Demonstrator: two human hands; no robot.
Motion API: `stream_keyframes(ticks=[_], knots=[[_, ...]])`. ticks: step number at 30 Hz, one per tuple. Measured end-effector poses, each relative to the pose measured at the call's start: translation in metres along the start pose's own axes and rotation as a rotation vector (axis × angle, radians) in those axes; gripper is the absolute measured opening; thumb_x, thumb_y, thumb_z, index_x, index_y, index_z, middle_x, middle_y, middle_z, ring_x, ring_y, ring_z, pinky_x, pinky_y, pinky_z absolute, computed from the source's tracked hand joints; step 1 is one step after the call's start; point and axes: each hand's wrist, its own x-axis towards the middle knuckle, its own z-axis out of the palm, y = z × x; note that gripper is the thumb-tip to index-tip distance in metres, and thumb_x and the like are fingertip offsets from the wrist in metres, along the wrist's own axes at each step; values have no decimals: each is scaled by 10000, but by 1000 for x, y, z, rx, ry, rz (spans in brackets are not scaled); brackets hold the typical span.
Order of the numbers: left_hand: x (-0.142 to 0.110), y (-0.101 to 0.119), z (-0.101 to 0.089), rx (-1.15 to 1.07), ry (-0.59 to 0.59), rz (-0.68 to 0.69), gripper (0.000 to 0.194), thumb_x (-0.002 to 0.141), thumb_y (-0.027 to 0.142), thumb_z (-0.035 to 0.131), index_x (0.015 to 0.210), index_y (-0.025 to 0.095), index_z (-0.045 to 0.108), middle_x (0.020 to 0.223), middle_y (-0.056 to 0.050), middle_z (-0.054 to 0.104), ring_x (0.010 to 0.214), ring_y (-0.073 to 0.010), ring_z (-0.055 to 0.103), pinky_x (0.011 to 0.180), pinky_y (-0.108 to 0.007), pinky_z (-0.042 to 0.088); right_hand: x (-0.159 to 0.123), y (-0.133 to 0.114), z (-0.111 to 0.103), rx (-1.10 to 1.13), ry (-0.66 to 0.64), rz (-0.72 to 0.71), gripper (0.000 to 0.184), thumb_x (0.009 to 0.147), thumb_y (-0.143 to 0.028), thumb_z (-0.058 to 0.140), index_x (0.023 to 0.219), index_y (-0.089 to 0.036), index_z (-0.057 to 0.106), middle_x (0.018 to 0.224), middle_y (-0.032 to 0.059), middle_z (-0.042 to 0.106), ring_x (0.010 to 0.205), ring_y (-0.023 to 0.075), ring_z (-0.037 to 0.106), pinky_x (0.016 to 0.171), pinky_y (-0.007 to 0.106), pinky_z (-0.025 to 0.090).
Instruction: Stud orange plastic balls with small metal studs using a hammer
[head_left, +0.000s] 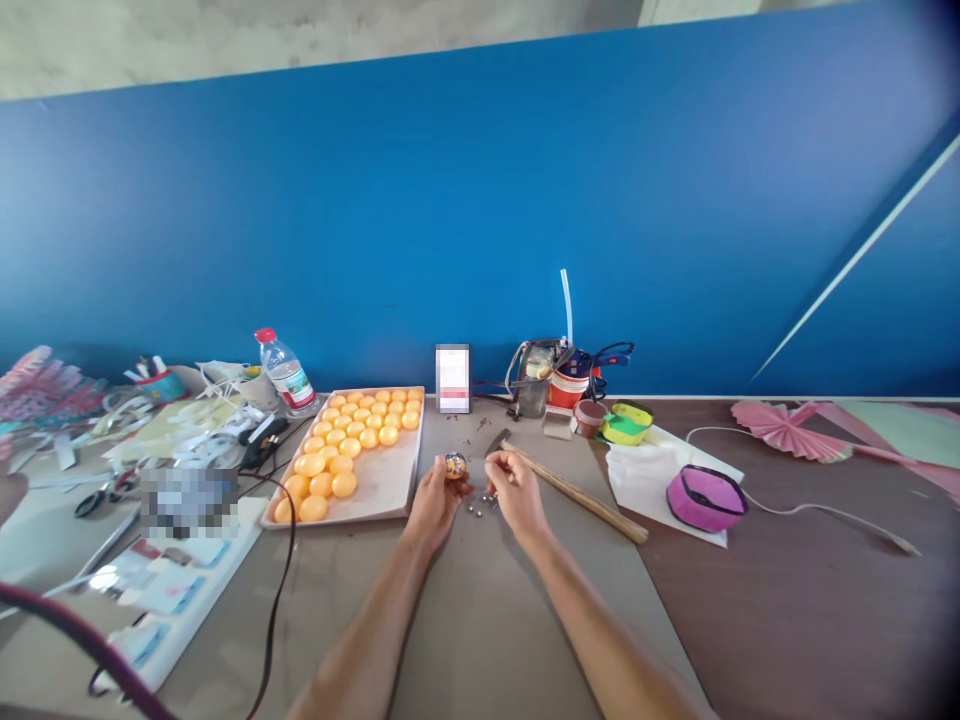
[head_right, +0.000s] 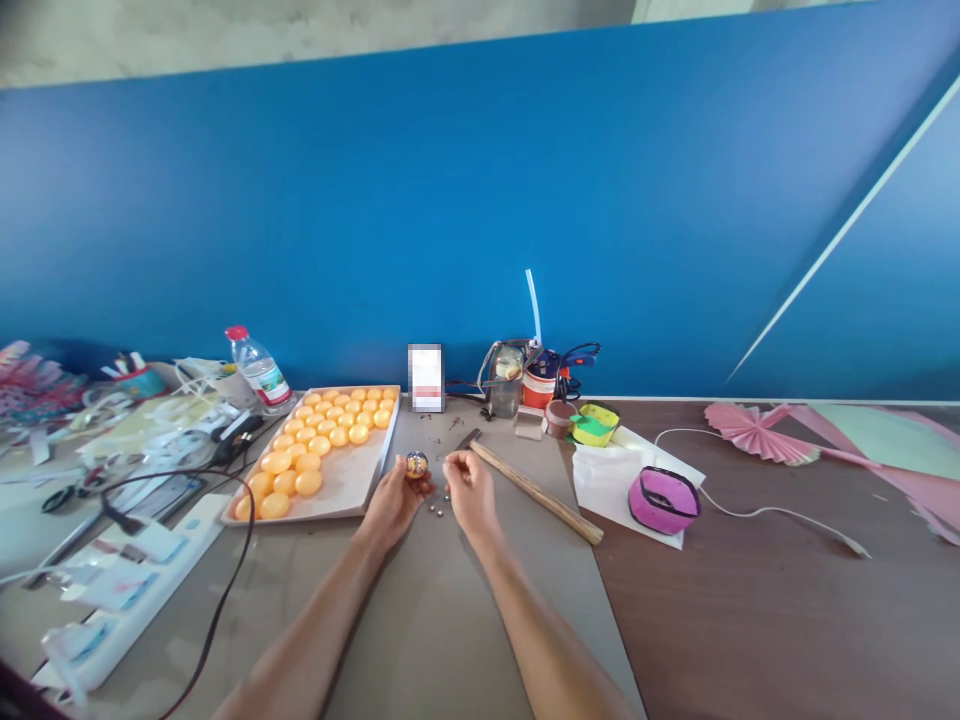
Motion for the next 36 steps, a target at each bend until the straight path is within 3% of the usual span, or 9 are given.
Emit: stream_keyframes(ticks=[2, 4, 6, 9, 18, 24, 30, 33, 36], knots=[[0, -1, 0, -17, 23, -6, 409, 713, 517, 585, 768, 112, 589, 648, -43, 609, 539, -116, 549, 614, -279, 453, 2, 6, -6, -381, 65, -165, 126, 770, -237, 470, 844, -174, 551, 851, 75, 600, 784, 179, 547, 722, 298, 403], [0, -1, 0, -37, 34, -17, 400, 705, 516, 596, 752, 119, 583, 631, -34, 606, 516, -111, 540, 606, -281, 458, 2, 12, -10, -734, 88, -222, 199, 763, -194, 486, 944, -175, 566, 972, 103, 589, 932, 213, 517, 818, 329, 363], [1, -1, 0, -48, 40, -28, 383, 700, 504, 608, 739, 124, 578, 625, -31, 607, 507, -107, 537, 599, -277, 461, 1, 16, -12, -996, 76, -180, 262, 764, -212, 518, 1020, -183, 562, 1013, 113, 578, 975, 234, 496, 839, 349, 336], [1, -2, 0, -49, 43, -32, 356, 699, 475, 625, 739, 124, 578, 628, -33, 614, 508, -102, 540, 596, -268, 466, 0, 17, -13, -1165, 27, -102, 250, 777, -291, 535, 996, -182, 588, 1006, 124, 572, 966, 249, 492, 813, 355, 327], [-1, -2, 1, 4, 44, -13, 358, 678, 464, 649, 736, 120, 564, 616, -30, 616, 504, -102, 547, 592, -262, 472, 7, 15, -18, -1096, -83, -25, 199, 821, -201, 438, 824, -171, 635, 869, 77, 631, 849, 190, 565, 736, 282, 335], [-1, -1, 1, -1, 30, -18, 341, 699, 453, 633, 751, 124, 558, 620, -31, 621, 514, -110, 559, 611, -279, 481, 6, 16, -19, -1064, -144, -64, 210, 800, -364, 510, 855, -203, 633, 916, 60, 631, 880, 192, 557, 751, 282, 325], [-2, 0, 3, -8, 3, -21, 304, 700, 415, 645, 769, 129, 565, 651, -29, 629, 547, -125, 583, 627, -288, 480, 2, 18, -14, -1082, -212, -121, 129, 799, -235, 506, 840, -213, 626, 897, 35, 618, 882, 167, 543, 724, 267, 301], [-2, 0, 2, -13, -20, -20, 287, 703, 398, 648, 795, 139, 566, 682, -29, 634, 572, -133, 598, 632, -287, 477, 5, 17, -14, -1034, -178, -136, 196, 839, -216, 442, 773, -195, 626, 841, 37, 619, 839, 156, 540, 718, 259, 299], [-2, 1, 1, -17, -43, -17, 290, 713, 374, 643, 885, 154, 568, 734, -31, 642, 589, -134, 605, 635, -287, 475, 8, 16, -18, -989, 12, -227, 221, 861, -223, 407, 841, -191, 624, 891, 57, 611, 863, 170, 515, 752, 275, 293]])
